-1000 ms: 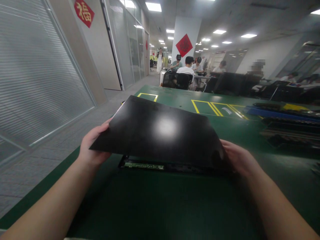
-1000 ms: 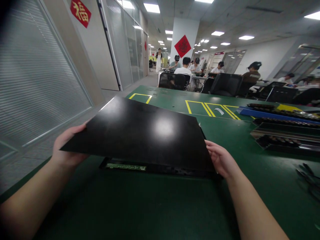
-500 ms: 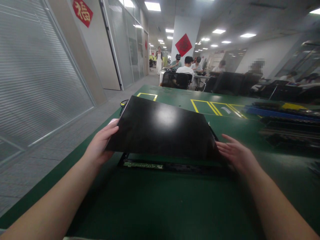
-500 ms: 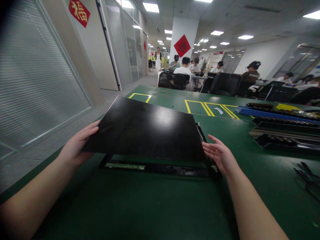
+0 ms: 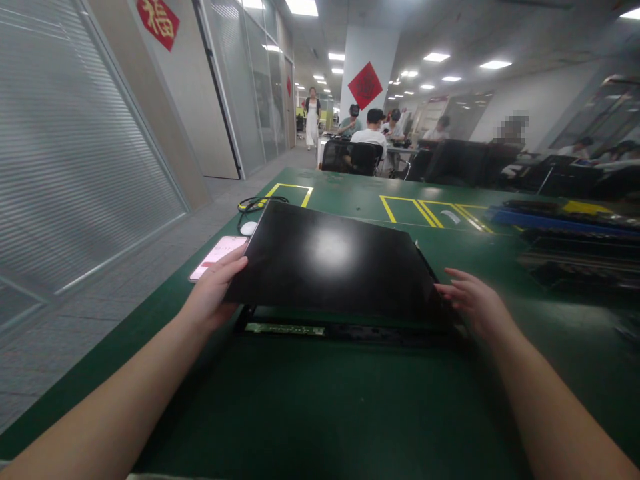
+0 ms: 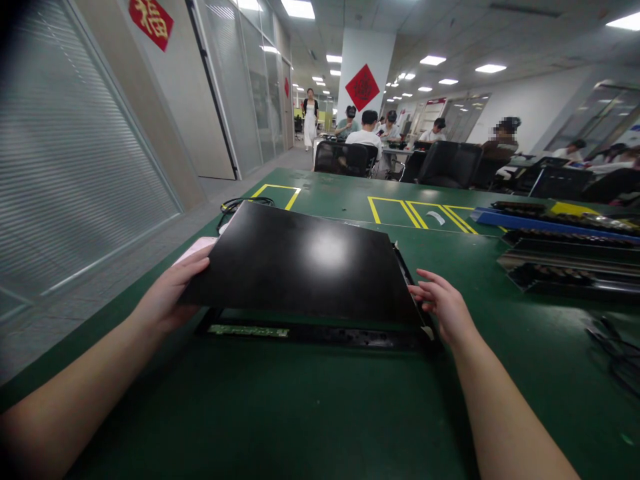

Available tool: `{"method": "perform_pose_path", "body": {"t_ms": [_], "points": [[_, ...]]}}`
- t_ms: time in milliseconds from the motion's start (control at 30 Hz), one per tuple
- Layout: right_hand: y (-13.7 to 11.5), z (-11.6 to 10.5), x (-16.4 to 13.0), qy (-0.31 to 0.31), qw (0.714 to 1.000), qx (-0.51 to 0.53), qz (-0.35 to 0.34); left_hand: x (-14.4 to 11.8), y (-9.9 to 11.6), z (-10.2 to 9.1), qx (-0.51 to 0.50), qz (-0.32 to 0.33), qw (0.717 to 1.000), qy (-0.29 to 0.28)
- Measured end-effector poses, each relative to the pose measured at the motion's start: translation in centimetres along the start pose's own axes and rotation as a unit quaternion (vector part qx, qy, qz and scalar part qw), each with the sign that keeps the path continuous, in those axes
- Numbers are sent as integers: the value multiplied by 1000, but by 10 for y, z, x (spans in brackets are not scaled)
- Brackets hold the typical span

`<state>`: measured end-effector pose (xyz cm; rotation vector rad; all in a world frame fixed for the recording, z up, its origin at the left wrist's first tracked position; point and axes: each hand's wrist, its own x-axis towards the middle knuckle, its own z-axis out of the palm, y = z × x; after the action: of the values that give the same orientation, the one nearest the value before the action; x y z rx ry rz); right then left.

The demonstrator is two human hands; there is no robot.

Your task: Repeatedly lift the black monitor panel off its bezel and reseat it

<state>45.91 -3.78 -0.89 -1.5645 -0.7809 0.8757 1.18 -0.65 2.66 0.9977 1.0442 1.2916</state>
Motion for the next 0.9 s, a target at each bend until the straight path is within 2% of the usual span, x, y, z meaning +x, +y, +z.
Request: {"method": "perform_pose_path", "body": {"t_ms": [200,533,733,900], "points": [[1,1,1,16,999,-29,-5,4,-8,-1,13,-28,999,8],[-5,2,-3,32,997,-76,7,3,-8,7,-48,-62,997,27],[-9,3,-7,50,990,-127,-22,6,-12,5,-48,-79,996,12],[-6,2,-5,54,989,-133,-18,9,-16,1,-39,-96,995,3]]}}
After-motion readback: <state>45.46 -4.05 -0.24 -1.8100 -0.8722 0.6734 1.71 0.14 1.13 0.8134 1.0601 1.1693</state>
